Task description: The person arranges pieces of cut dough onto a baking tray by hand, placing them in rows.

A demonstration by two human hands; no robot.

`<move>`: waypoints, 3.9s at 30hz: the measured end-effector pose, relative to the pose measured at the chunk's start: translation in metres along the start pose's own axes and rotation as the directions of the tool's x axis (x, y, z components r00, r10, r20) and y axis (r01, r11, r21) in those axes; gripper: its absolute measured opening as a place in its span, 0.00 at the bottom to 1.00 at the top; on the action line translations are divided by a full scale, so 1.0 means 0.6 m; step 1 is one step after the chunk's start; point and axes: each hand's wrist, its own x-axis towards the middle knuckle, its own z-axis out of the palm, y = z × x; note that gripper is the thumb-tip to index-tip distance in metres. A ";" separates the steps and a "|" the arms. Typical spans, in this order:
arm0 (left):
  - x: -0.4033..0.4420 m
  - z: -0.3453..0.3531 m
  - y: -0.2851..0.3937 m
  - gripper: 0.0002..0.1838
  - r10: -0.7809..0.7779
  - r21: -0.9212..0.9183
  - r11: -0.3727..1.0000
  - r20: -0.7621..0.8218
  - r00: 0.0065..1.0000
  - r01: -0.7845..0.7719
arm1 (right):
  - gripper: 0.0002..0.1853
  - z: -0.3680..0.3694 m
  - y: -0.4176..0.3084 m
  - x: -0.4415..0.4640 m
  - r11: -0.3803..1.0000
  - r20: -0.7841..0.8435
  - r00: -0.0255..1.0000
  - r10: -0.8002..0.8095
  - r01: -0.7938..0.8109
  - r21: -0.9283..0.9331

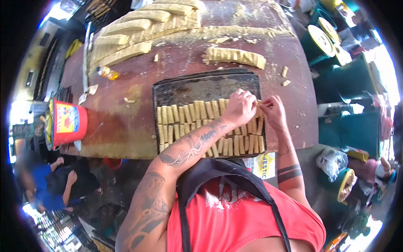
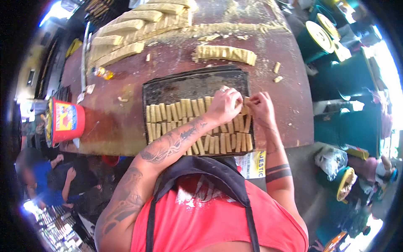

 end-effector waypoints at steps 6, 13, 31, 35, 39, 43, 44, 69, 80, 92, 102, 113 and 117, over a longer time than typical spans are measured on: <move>-0.103 -0.213 -0.042 0.05 -0.341 -0.503 0.784 0.140 0.929 0.364 | 0.11 -0.036 -0.077 0.015 0.997 0.213 0.977 0.028 -0.012 -0.078; -0.225 -0.357 -0.242 0.06 -0.538 -0.386 0.824 -0.302 0.787 0.416 | 0.14 0.176 -0.252 0.072 0.963 0.316 0.947 -0.052 -0.036 0.267; -0.252 -0.360 -0.292 0.28 -0.445 0.162 0.852 -0.273 0.853 0.497 | 0.16 0.459 -0.337 0.107 0.909 0.328 0.867 -0.375 0.414 -0.057; -0.261 -0.369 -0.274 0.25 -0.460 0.219 0.840 -0.199 0.865 0.496 | 0.20 0.337 -0.325 0.154 0.921 0.178 0.917 -0.357 0.377 -0.098; -0.280 -0.371 -0.233 0.31 -0.485 0.024 0.860 -0.277 0.830 0.510 | 0.16 0.148 -0.236 0.277 0.949 0.066 0.996 0.057 -0.033 -0.314; -0.326 -0.351 -0.178 0.30 -0.706 -0.212 0.705 -0.307 0.639 0.677 | 0.29 0.055 -0.008 0.384 0.882 -0.033 0.991 0.129 -0.130 -0.453; -0.340 -0.345 -0.164 0.29 -0.733 -0.221 0.676 -0.298 0.611 0.703 | 0.30 0.043 0.024 0.402 0.871 0.048 0.989 0.138 -0.098 -0.482; -0.343 -0.285 -0.013 0.25 -0.703 -0.263 0.710 -0.317 0.637 0.653 | 0.16 -0.024 -0.012 0.332 0.965 0.216 0.970 -0.110 0.156 -0.209; -0.099 -0.242 -0.029 0.25 -0.285 -0.304 0.920 -0.083 0.955 0.248 | 0.12 0.039 -0.390 0.117 0.960 0.583 0.777 -0.238 0.279 0.020; -0.253 -0.287 -0.162 0.19 -0.613 -0.823 0.353 0.155 0.775 0.444 | 0.15 0.299 -0.342 0.020 0.961 0.459 0.885 -0.073 -0.060 0.269; -0.353 -0.326 -0.213 0.14 -0.813 -0.866 0.283 0.011 0.582 0.412 | 0.13 0.437 -0.346 0.106 0.983 0.268 0.947 -0.178 0.159 0.090; -0.250 -0.304 -0.211 0.11 -0.788 -0.840 0.287 0.066 0.613 0.460 | 0.16 0.379 -0.352 0.100 0.995 0.436 0.898 -0.058 0.015 0.101; -0.264 -0.297 -0.207 0.09 -0.804 -0.913 0.173 0.086 0.588 0.370 | 0.17 0.389 -0.341 0.110 0.972 0.341 0.919 -0.197 0.228 -0.055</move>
